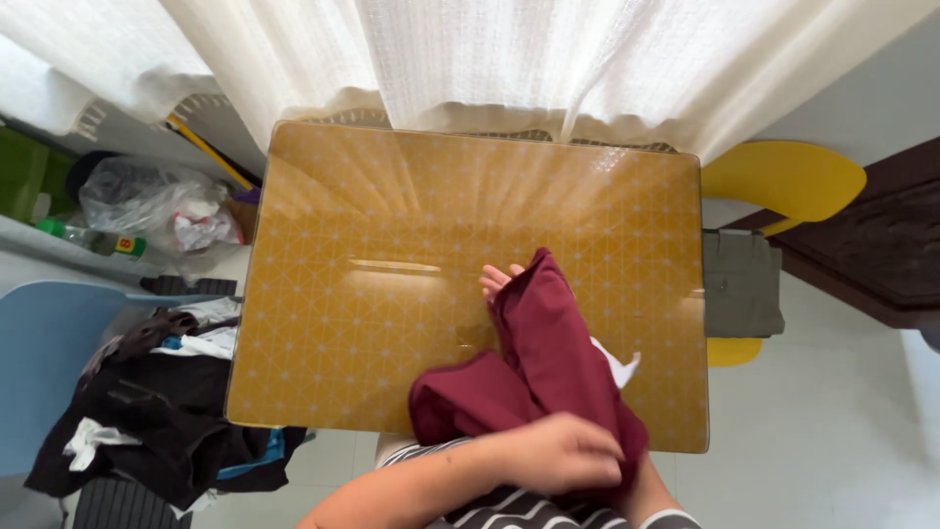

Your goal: The person is folding pairs of shorts on a table.

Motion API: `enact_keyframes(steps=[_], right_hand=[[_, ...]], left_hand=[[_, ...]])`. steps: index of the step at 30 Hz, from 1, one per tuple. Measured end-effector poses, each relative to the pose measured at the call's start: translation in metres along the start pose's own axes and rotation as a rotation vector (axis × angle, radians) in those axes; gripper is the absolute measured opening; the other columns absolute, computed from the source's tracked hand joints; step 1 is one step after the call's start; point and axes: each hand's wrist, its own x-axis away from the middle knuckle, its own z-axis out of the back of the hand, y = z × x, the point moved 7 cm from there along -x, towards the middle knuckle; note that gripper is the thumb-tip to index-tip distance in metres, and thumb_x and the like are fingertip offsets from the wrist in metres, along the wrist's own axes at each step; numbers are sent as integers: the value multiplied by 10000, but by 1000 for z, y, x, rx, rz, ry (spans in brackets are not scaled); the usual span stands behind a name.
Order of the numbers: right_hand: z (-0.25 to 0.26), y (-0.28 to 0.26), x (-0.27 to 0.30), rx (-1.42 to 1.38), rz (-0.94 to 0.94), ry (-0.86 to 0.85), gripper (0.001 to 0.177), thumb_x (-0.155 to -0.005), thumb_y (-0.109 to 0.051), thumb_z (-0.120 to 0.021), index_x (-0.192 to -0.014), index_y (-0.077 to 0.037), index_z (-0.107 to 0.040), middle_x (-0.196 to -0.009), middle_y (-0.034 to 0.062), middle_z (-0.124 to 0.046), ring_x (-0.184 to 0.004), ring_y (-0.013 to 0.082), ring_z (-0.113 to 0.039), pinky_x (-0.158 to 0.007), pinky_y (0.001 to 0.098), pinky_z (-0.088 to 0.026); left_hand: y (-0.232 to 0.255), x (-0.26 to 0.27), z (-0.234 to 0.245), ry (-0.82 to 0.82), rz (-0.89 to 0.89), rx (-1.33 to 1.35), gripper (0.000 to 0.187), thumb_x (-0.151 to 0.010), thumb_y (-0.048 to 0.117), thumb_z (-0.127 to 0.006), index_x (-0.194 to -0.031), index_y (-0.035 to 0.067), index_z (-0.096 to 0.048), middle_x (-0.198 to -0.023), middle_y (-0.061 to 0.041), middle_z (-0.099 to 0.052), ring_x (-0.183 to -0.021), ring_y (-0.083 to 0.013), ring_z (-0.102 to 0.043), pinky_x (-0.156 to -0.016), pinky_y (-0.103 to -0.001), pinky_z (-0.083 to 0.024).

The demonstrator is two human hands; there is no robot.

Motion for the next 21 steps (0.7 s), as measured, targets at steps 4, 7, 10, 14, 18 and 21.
enact_keyframes(steps=[4,7,10,14,18,21], right_hand=[[-6,-15,21,-72,-5,-37,355,-981,-64,-599,-1330,-1,-611,-1309,139,-652,-1154,249,-632,-1005,407,-503],[-36,-41,73,-128,-21,-44,372,-980,-62,-603,-1347,-3,-604,-1327,142,-645,-1166,254,-627,-1016,415,-497],[-62,-56,108,-192,-40,-44,390,-978,-60,-607,-1364,-4,-598,-1345,145,-637,-1178,259,-621,-1027,422,-492],[-76,-67,128,-270,-67,-42,414,-977,-57,-612,-1386,-6,-588,-1369,149,-628,-1194,266,-614,-1041,431,-484],[-61,-64,110,-373,85,106,389,-1033,-148,-544,-1379,26,-581,-1365,136,-650,-1216,264,-625,-1063,401,-494],[21,35,102,-245,20,457,387,-1023,-182,-499,-1395,-87,-549,-1337,26,-651,-1213,176,-615,-1033,334,-496]], left_hand=[[10,-2,111,338,-387,-641,121,-993,152,-651,-1030,63,-725,-1045,-102,-729,-991,-273,-688,-918,-359,-562],[-72,24,242,871,-57,165,160,-935,163,-679,-892,27,-751,-881,-71,-748,-826,-187,-667,-778,-366,-551],[-160,57,315,1050,74,388,217,-956,206,-671,-928,7,-754,-869,-66,-737,-771,-167,-660,-728,-332,-534],[-211,94,310,1261,128,406,245,-961,235,-681,-1027,-1,-689,-867,-60,-698,-754,-156,-637,-677,-313,-527],[-199,122,214,1366,341,206,423,-1007,374,-703,-949,-20,-559,-678,-153,-535,-542,-271,-507,-462,-395,-391],[-150,78,116,822,693,688,412,-954,507,-565,-1003,105,-638,-760,-76,-654,-573,-235,-593,-491,-352,-438]])
